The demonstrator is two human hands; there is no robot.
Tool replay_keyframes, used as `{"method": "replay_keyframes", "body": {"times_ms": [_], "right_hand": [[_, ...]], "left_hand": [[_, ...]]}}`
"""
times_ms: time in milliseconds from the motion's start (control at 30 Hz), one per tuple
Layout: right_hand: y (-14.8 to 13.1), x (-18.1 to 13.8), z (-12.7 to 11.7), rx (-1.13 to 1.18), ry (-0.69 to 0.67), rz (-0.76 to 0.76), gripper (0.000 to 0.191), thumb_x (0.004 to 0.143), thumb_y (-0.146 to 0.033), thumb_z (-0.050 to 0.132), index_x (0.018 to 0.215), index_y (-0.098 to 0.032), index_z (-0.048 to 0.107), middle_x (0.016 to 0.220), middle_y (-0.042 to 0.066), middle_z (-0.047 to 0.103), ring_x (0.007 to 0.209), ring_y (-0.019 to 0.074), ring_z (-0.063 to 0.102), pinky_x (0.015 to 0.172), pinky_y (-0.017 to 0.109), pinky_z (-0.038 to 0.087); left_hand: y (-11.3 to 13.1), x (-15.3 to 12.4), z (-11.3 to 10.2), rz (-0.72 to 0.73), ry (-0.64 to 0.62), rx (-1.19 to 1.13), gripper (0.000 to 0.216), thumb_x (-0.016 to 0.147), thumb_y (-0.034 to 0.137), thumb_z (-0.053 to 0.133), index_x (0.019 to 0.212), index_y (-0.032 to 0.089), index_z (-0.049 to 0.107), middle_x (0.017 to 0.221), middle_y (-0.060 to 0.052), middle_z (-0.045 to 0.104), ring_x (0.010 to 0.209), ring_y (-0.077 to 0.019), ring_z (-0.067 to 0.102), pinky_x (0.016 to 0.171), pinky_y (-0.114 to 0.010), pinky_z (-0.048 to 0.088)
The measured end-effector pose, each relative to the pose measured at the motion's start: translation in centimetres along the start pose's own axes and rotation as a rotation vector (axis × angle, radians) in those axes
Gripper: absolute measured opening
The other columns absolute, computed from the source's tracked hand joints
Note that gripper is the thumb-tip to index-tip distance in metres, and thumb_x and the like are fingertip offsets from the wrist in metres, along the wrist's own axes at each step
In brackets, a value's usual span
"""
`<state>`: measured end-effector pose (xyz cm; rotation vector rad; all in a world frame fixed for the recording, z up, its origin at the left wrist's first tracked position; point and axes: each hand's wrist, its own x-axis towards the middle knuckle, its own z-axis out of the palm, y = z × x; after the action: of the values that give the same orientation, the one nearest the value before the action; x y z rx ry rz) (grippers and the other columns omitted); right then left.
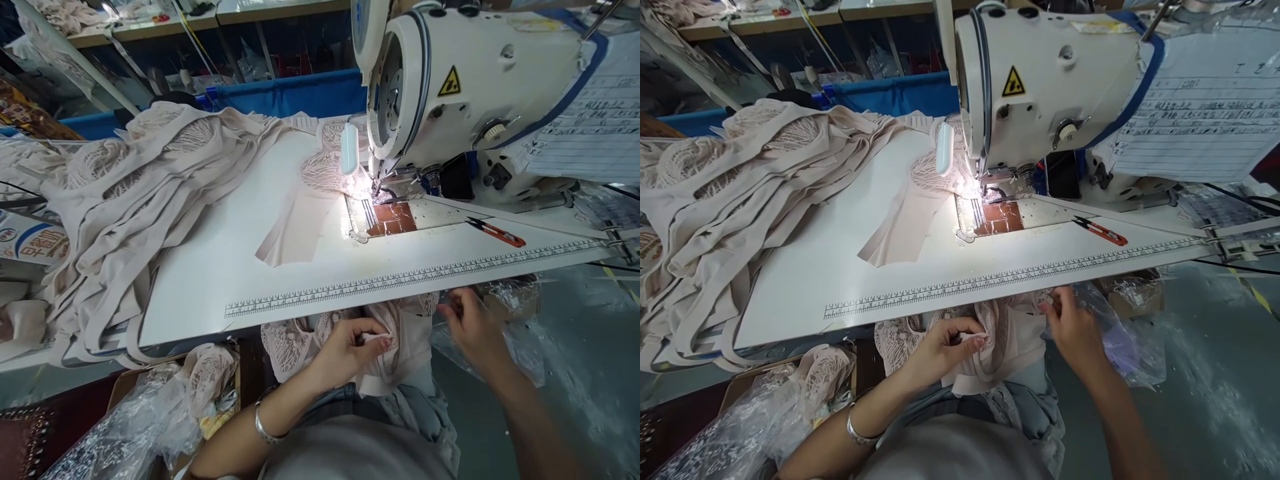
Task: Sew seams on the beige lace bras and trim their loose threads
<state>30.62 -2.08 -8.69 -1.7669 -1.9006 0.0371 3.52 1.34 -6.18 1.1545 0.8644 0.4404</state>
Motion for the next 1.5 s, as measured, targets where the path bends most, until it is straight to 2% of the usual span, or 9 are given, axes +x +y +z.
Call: {"method": "replay_keyframes", "body": {"times_ms": [100,233,367,433,567,700,833,1067,1500], "right_hand": [[-3.1,0.0,-0.4,0.157,-0.049,-0.085,0.018,0.103,-0.024,0.045,0.107,-0.023,0.062,0.082,0.003,0.062,0.054,0.0141,0.055,0.048,0.026,0.043],[-6.7,0.4,-1.2,0.375,-0.237,-0.24,0.04,0.101,-0.01,0.041,0.131,-0.029,0.06,0.085,0.001,0.054,0.061,0.0118,0.053,0.053,0.022,0.046],[-7.1,0.9,-1.5,0.369,-0.323,-0.341,0.029,0.1,-0.01,0.043,0.108,-0.022,0.068,0.086,0.003,0.051,0.073,0.0141,0.054,0.061,0.025,0.049],[-6.7,0.9,-1.3,0.237,-0.146,-0.404,0.02,0.098,-0.01,0.051,0.095,-0.02,0.067,0.08,0.001,0.05,0.069,0.0143,0.051,0.063,0.028,0.047],[-6.3,0.3,-1.0,0.008,0.114,-0.549,0.023,0.091,-0.001,0.062,0.104,-0.019,0.066,0.073,-0.001,0.051,0.064,0.0138,0.049,0.066,0.031,0.044],[-6.5,-0.4,-0.8,0.085,-0.001,-0.477,0.024,0.098,-0.012,0.058,0.121,-0.015,0.059,0.082,0.004,0.057,0.069,0.0171,0.054,0.064,0.031,0.048],[-6.6,-0.9,-0.8,0.1,-0.177,-0.411,0.051,0.1,-0.004,0.036,0.148,-0.017,0.045,0.097,0.009,0.059,0.067,0.0155,0.055,0.051,0.026,0.041],[-7.2,-0.1,-1.2,-0.087,-0.051,-0.556,0.045,0.093,0.005,0.048,0.133,-0.011,0.062,0.088,0.007,0.062,0.075,0.018,0.06,0.071,0.033,0.047],[-7.8,0.3,-1.2,-0.089,-0.057,-0.556,0.043,0.095,0.006,0.044,0.133,-0.007,0.06,0.084,0.006,0.06,0.072,0.0165,0.059,0.065,0.03,0.047]], "left_hand": [[-0.3,0.4,0.8,0.059,0.116,0.008,0.033,0.08,0.046,0.073,0.073,0.014,0.069,0.07,-0.004,0.063,0.064,-0.0138,0.051,0.062,-0.026,0.038],[-0.8,-0.3,1.9,0.297,0.213,0.418,0.012,0.086,0.021,0.067,0.077,0.019,0.074,0.075,-0.004,0.072,0.072,-0.0183,0.059,0.078,-0.034,0.039],[-0.3,-1.1,1.8,0.488,0.203,0.689,0.011,0.087,0.019,0.07,0.077,0.02,0.073,0.075,-0.004,0.07,0.081,-0.0211,0.056,0.084,-0.038,0.034],[0.3,-1.2,1.3,0.454,0.213,0.573,0.013,0.085,0.022,0.073,0.073,0.019,0.07,0.08,-0.005,0.067,0.086,-0.0217,0.055,0.082,-0.036,0.036],[1.3,-0.7,0.4,0.168,0.049,0.106,0.018,0.086,0.03,0.069,0.076,0.015,0.066,0.078,-0.003,0.059,0.074,-0.0155,0.052,0.066,-0.026,0.038],[1.2,-0.3,0.7,0.062,0.046,-0.015,0.031,0.084,0.043,0.071,0.08,0.012,0.068,0.071,-0.001,0.053,0.065,-0.0118,0.043,0.059,-0.024,0.032],[0.8,-0.1,1.1,0.047,0.087,-0.053,0.047,0.084,0.057,0.068,0.079,0.011,0.069,0.064,0.0,0.05,0.061,-0.011,0.037,0.056,-0.024,0.029],[1.2,-0.1,1.1,0.06,0.039,-0.121,0.052,0.085,0.062,0.065,0.081,0.01,0.071,0.062,0.002,0.046,0.058,-0.0092,0.031,0.054,-0.023,0.024],[0.9,0.0,1.1,0.064,0.037,-0.188,0.048,0.084,0.057,0.069,0.081,0.01,0.07,0.062,0.003,0.043,0.058,-0.0083,0.028,0.054,-0.023,0.023]]}}
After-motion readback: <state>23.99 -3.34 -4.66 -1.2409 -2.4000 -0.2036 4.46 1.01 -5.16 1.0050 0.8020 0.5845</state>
